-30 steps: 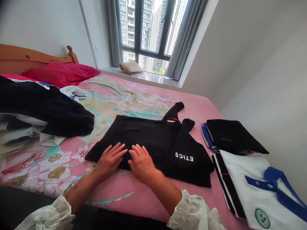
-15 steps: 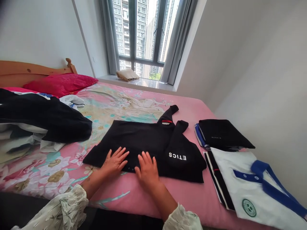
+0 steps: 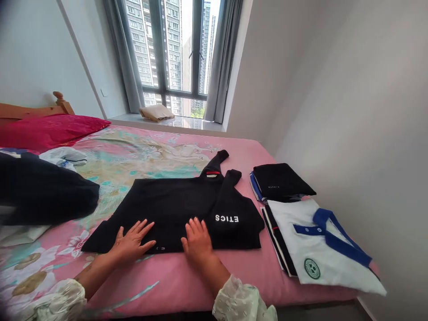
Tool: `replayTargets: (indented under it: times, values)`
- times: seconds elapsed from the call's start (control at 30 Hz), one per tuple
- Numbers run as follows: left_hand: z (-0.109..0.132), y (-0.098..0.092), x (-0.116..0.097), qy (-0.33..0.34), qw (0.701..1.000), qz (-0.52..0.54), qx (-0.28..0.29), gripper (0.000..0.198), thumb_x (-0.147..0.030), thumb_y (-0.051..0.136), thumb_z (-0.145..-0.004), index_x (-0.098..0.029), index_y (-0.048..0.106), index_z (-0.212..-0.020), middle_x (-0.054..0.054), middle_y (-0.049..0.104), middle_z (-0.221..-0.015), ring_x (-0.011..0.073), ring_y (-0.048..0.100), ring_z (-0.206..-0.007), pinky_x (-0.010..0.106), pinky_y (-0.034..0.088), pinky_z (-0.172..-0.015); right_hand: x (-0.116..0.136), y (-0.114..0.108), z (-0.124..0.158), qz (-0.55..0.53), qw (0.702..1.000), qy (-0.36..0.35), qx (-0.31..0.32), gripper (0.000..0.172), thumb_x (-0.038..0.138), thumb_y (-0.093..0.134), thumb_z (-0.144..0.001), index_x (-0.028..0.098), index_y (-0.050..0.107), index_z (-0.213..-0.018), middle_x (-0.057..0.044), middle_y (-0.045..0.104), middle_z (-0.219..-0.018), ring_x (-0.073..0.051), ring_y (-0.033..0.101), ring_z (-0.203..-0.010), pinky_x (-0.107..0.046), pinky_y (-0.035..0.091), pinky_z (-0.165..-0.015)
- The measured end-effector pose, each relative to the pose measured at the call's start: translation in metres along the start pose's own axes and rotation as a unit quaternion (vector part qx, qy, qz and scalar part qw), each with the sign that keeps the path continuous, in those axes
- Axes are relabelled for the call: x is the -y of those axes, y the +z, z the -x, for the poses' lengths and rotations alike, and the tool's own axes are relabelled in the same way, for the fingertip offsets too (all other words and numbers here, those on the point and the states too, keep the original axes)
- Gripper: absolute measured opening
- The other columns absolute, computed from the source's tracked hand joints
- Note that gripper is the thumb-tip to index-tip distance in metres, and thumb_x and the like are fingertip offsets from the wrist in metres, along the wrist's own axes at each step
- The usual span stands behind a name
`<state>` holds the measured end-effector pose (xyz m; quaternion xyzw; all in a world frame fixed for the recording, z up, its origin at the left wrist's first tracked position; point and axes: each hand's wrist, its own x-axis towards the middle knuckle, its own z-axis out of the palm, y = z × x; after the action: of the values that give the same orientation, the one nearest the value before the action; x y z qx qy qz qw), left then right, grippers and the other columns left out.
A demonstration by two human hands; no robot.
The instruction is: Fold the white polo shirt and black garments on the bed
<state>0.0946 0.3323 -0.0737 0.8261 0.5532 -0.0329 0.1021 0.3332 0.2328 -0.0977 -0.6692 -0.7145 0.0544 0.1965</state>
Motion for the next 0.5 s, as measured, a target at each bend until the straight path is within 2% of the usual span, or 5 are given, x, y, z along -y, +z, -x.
replayTargets:
  times: [0.1,0.2,0.33,0.43,0.5]
  values:
    - [-0.017,-0.019,-0.019,0.009,0.999,0.042,-0.026,0.054,-0.047,0.049,-0.081,-0.020,0.055,-0.127,0.013,0.050,-0.138,0.0298,0.040,-0.131,0.054,0.020,-0.109,-0.017,0.002,0.008,0.005,1.000,0.000,-0.009,0.052,0.042,0.038,-0.094,0.016,0.041,-0.139,-0.007,0.034,-0.148,-0.022,0.023,-0.139,-0.044,0.014,-0.116]
    - [-0.042,-0.034,-0.063,0.077,0.988,0.132,-0.035,0.042,-0.040,0.043,-0.086,-0.016,0.062,-0.115,0.011,0.063,-0.121,0.0227,0.056,-0.114,0.035,0.040,-0.099,-0.022,0.003,0.015,0.001,1.000,-0.014,-0.023,0.054,0.044,0.032,-0.096,0.018,0.033,-0.143,-0.005,0.028,-0.151,-0.020,0.018,-0.141,-0.045,0.014,-0.117]
    - [-0.084,-0.038,-0.144,0.156,0.974,0.162,-0.020,0.032,-0.032,0.045,-0.085,-0.019,0.066,-0.106,0.006,0.068,-0.107,0.0166,0.062,-0.099,0.025,0.045,-0.088,-0.021,0.004,0.017,-0.011,0.999,-0.012,-0.037,0.055,0.046,0.032,-0.096,0.020,0.033,-0.143,-0.005,0.030,-0.150,-0.020,0.020,-0.141,-0.046,0.018,-0.116]
    - [-0.120,-0.035,-0.197,0.187,0.970,0.151,-0.024,0.031,-0.030,0.045,-0.085,-0.020,0.066,-0.105,0.006,0.068,-0.106,0.0186,0.062,-0.100,0.028,0.045,-0.087,-0.024,0.008,0.017,-0.027,0.997,-0.012,-0.066,0.054,0.046,0.036,-0.095,0.021,0.034,-0.143,-0.005,0.031,-0.149,-0.022,0.024,-0.139,-0.046,0.022,-0.115]
    - [-0.144,-0.034,-0.224,0.197,0.970,0.135,-0.033,0.034,-0.026,0.043,-0.086,-0.020,0.062,-0.113,0.008,0.065,-0.113,0.0208,0.060,-0.105,0.031,0.045,-0.090,-0.029,0.017,0.015,-0.028,0.995,-0.022,-0.096,0.055,0.046,0.040,-0.093,0.022,0.036,-0.142,-0.004,0.034,-0.148,-0.023,0.028,-0.138,-0.047,0.026,-0.113]
